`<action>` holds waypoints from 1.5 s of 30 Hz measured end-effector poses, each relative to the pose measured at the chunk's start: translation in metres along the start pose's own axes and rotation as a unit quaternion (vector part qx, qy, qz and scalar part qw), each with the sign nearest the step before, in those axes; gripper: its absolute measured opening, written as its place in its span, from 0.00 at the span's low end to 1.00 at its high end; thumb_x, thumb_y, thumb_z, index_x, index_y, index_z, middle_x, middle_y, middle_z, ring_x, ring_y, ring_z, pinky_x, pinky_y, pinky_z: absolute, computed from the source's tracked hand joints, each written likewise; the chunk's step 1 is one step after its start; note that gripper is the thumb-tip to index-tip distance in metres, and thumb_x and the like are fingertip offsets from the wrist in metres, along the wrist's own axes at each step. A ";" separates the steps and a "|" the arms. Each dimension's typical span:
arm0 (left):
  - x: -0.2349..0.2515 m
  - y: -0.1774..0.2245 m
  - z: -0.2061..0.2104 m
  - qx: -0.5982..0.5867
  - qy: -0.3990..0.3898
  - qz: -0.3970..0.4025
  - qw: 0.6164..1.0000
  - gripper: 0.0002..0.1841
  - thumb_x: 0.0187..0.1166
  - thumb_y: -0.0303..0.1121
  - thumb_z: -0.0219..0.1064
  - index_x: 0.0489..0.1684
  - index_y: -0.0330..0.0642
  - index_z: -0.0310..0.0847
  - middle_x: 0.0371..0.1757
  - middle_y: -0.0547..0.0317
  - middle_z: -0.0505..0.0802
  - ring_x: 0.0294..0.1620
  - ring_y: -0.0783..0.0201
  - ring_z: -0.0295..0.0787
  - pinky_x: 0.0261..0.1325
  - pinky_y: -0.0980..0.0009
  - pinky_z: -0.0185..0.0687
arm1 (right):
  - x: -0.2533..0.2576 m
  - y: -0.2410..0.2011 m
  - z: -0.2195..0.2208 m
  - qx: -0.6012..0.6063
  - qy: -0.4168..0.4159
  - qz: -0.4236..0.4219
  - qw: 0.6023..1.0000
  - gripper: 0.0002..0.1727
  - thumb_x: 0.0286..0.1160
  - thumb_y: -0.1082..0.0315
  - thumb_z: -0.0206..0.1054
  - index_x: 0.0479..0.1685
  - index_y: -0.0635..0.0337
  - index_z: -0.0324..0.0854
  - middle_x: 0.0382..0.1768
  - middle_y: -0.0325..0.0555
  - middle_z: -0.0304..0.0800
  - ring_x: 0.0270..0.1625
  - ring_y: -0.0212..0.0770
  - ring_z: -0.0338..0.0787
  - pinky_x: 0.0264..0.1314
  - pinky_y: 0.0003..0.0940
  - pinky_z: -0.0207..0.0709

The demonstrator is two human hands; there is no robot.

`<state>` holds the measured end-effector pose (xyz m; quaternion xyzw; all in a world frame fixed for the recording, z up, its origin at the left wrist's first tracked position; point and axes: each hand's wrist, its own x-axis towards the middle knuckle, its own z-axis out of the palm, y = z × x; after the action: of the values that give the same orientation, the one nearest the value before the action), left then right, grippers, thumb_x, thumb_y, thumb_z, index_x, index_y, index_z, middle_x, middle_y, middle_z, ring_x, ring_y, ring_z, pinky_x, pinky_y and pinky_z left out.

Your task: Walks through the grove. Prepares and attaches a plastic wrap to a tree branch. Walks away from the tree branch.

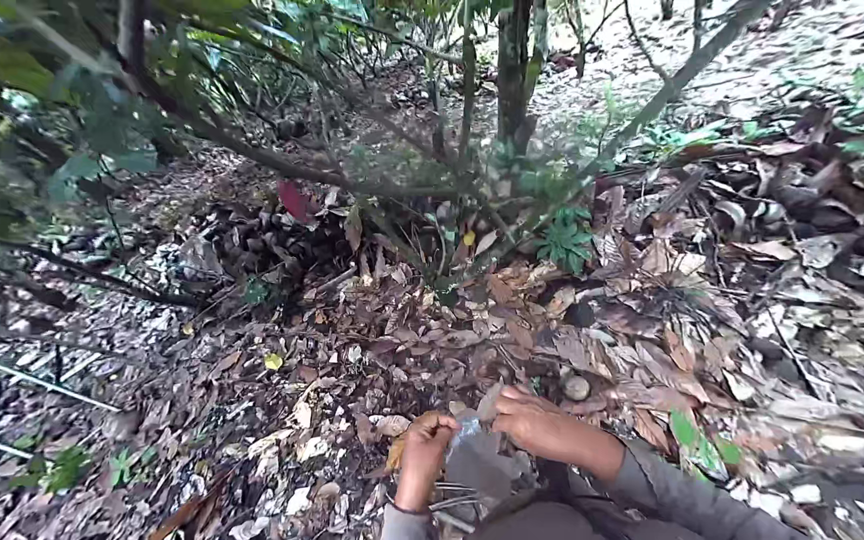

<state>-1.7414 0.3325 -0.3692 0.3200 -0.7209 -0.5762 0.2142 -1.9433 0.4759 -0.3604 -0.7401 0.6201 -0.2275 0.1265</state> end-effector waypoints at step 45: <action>0.243 0.096 -0.118 -0.156 0.131 0.018 0.979 0.16 0.74 0.18 0.65 0.59 0.31 0.84 0.50 0.52 0.94 0.47 0.64 0.91 0.53 0.65 0.89 | 0.312 0.113 -0.113 0.089 0.083 -0.222 0.967 0.11 0.79 0.69 0.64 0.44 0.67 0.89 0.53 0.59 0.90 0.65 0.58 0.87 0.73 0.51 0.78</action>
<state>-1.8532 0.0913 -0.2620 0.3424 -0.5939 -0.6304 0.3642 -2.0566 0.1602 -0.2598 -0.8236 0.4256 -0.3648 0.0861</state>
